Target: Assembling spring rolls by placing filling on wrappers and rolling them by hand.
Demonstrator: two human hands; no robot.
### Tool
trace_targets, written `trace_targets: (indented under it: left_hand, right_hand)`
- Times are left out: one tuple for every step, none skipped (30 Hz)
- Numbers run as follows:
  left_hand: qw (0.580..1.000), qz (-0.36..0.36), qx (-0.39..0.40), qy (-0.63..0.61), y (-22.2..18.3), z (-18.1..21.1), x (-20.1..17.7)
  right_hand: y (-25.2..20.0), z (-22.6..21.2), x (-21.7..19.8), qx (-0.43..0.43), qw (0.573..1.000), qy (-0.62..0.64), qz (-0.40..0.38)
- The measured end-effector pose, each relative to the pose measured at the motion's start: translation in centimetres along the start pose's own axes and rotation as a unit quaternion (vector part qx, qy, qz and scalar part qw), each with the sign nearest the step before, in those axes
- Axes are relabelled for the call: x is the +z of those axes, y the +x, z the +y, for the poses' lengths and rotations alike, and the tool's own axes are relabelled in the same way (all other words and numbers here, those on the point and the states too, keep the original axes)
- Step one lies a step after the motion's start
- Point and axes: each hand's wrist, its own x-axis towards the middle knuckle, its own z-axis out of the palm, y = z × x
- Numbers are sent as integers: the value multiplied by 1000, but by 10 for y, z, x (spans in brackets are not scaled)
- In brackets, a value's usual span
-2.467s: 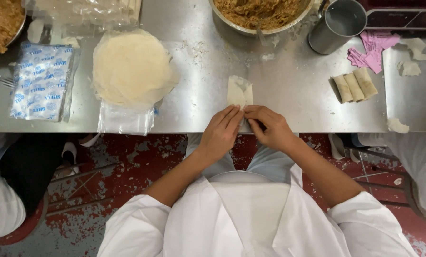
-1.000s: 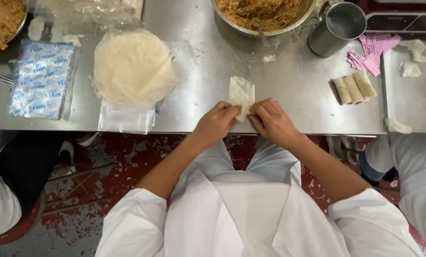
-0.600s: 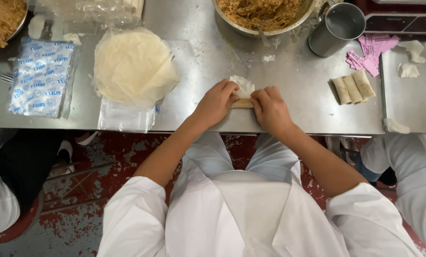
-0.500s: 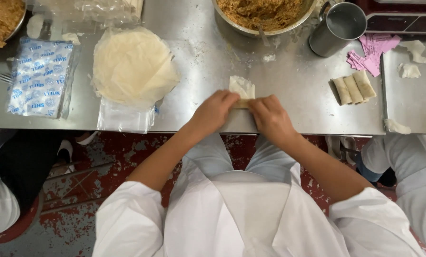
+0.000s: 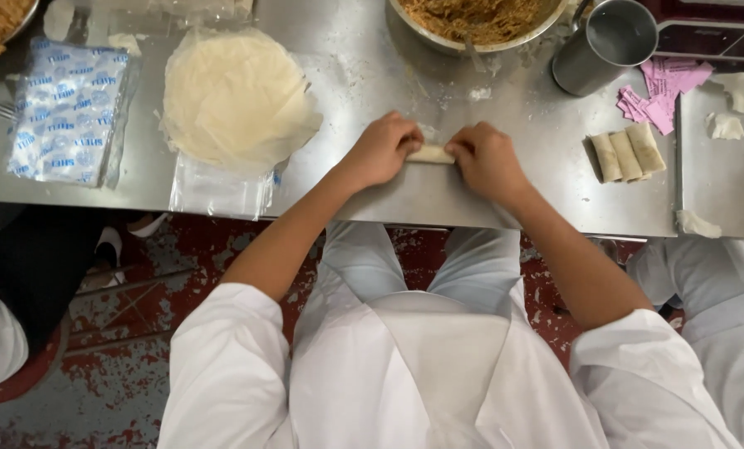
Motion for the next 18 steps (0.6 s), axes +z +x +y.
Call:
trace_targets:
  left_hand:
    - [1000,1,-2,-1,0,4,-3]
    - [1000,7,-6,5,2,9,-6]
    - [1000,13,-10,11,4,13,-10]
    - [1000,15,-11,11,2,17,-11]
    - [999,15,31,16,1,21,-13]
    - [997,15,72,21,0,24,-14]
    - [997,17,71,20,-1,21,-10]
    - [993,16,95,67,-1,16,-7]
    - [986,15,117,114,-1,12,-4]
    - [987,17,113,112,-1,10,-4]
    - [982,10,124,139,0,8,-4]
    - [976,1,138,166,1,7,-3]
    - [977,1,135,164,-2,10,-1]
    - [983,-15,106,150,0,13,-4]
    - [987,-31,75,137,2,16,-7]
    - [987,-31,76,136,7,12,-5]
    - [988,-17,74,132,11,8,-3]
    - [989,-2,70,128,13,4,0]
  right_hand:
    - [3,0,0,-1,1000,0,-2]
    - [7,0,-1,12,1000,-3,16]
    - [11,-1,-2,25,999,-5,35]
    - [9,-1,0,23,999,-6,34]
    - [8,-2,2,-28,997,-43,61]
    - [7,-3,4,-78,990,-80,87]
    - [1,-8,5,-80,990,-80,85]
    - [-2,-13,5,-137,981,-117,79]
    - [-5,-18,6,-193,967,-152,73]
    - [-5,-16,9,-195,967,-151,68]
    - [-5,-13,12,-217,957,-179,77]
    - [-6,-11,14,-237,945,-207,86]
    - [-8,-3,20,-238,945,-207,83]
    - [-5,5,24,-221,950,-205,86]
    - [-1,13,27,-204,953,-204,89]
    - [5,16,28,-203,953,-204,89]
    - [11,20,28,-202,954,-204,87]
    - [15,23,30,-202,955,-203,82]
